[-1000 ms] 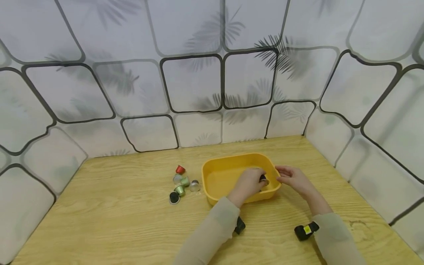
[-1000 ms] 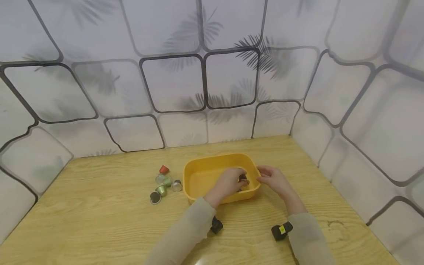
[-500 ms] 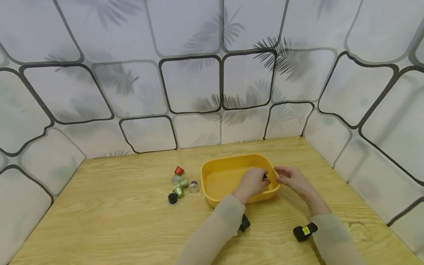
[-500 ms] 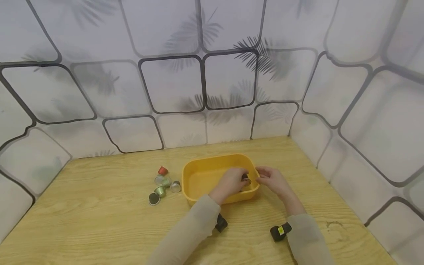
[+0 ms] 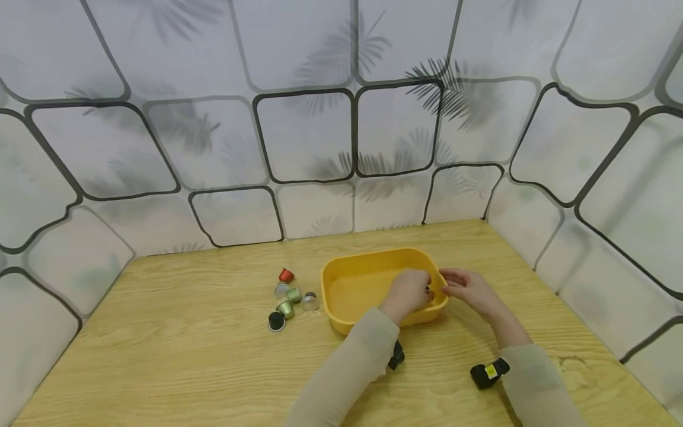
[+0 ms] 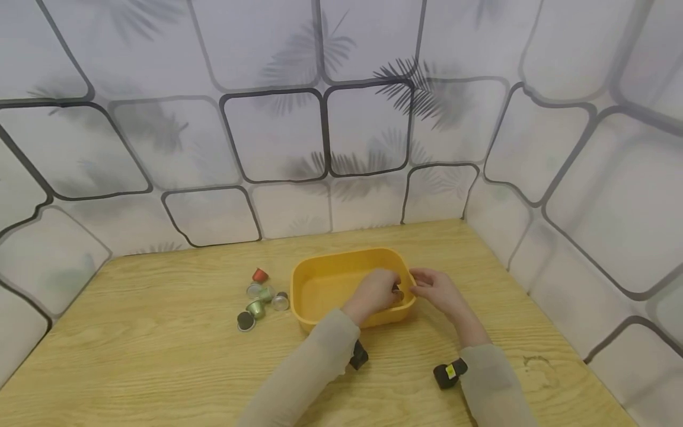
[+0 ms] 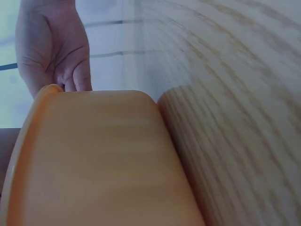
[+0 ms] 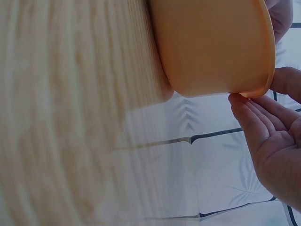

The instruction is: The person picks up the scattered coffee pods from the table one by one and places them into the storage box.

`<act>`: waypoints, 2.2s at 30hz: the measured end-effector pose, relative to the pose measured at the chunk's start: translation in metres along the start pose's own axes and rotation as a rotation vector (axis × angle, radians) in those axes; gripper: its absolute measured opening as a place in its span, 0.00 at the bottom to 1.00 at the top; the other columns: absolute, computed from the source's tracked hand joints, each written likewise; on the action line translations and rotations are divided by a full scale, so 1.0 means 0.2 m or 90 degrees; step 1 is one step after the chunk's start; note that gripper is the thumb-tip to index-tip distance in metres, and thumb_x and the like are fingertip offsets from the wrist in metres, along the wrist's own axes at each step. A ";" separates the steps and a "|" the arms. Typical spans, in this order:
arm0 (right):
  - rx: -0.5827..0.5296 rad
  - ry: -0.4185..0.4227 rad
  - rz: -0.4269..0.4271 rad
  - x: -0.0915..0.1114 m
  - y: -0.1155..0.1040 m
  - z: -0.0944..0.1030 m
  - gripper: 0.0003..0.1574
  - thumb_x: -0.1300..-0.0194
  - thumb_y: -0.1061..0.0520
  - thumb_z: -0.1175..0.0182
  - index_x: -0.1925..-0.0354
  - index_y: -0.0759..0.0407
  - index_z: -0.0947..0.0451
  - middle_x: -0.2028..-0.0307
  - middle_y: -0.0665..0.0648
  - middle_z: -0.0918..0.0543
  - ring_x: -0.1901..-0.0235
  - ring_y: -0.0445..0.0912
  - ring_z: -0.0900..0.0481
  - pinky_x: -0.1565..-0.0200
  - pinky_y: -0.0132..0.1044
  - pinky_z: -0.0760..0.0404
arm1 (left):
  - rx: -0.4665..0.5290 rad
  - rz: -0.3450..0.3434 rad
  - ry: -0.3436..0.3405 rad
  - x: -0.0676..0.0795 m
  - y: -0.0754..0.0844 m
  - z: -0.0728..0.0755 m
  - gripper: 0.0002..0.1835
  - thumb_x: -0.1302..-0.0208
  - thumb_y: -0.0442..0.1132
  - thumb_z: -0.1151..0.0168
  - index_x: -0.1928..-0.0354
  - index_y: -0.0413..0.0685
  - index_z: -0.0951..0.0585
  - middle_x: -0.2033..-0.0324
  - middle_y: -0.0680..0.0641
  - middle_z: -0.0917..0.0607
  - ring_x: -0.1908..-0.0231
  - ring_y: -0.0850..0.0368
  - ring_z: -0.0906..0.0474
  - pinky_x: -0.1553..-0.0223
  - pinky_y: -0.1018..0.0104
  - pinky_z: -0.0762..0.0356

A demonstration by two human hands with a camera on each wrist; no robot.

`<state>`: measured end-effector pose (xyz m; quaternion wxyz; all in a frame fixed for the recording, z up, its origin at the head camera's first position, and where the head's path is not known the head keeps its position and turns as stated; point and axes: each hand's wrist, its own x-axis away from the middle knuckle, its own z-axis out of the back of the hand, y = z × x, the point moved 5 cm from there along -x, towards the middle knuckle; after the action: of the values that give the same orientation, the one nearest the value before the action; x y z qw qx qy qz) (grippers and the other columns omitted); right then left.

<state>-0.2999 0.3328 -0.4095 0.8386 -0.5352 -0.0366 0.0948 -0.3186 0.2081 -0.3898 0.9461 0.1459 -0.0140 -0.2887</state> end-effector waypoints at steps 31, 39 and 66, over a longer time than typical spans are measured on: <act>0.014 0.004 -0.003 0.00 -0.01 0.00 0.33 0.38 0.60 0.46 0.40 0.76 0.44 0.43 0.74 0.38 0.44 0.63 0.40 0.46 0.52 0.38 | 0.001 0.030 -0.046 -0.04 -0.05 -0.06 0.05 0.47 0.41 0.36 0.70 0.48 0.20 0.74 0.55 0.21 0.73 0.63 0.27 0.73 0.73 0.30; 0.006 0.004 -0.008 0.00 -0.01 0.00 0.33 0.38 0.60 0.47 0.40 0.76 0.44 0.43 0.74 0.38 0.44 0.63 0.39 0.46 0.51 0.37 | -0.019 0.044 -0.061 -0.04 -0.06 -0.07 0.08 0.49 0.43 0.35 0.69 0.48 0.21 0.73 0.55 0.22 0.71 0.63 0.27 0.72 0.72 0.29; 0.017 -0.006 -0.004 0.00 -0.01 0.00 0.34 0.38 0.59 0.46 0.40 0.75 0.45 0.43 0.74 0.39 0.43 0.64 0.41 0.46 0.52 0.37 | -0.016 0.050 -0.052 -0.03 -0.06 -0.07 0.08 0.45 0.44 0.38 0.67 0.48 0.20 0.73 0.55 0.22 0.72 0.63 0.27 0.72 0.72 0.29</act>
<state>-0.3007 0.3318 -0.4087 0.8460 -0.5230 -0.0407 0.0952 -0.3278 0.2059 -0.4057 0.9570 0.1218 -0.0545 -0.2575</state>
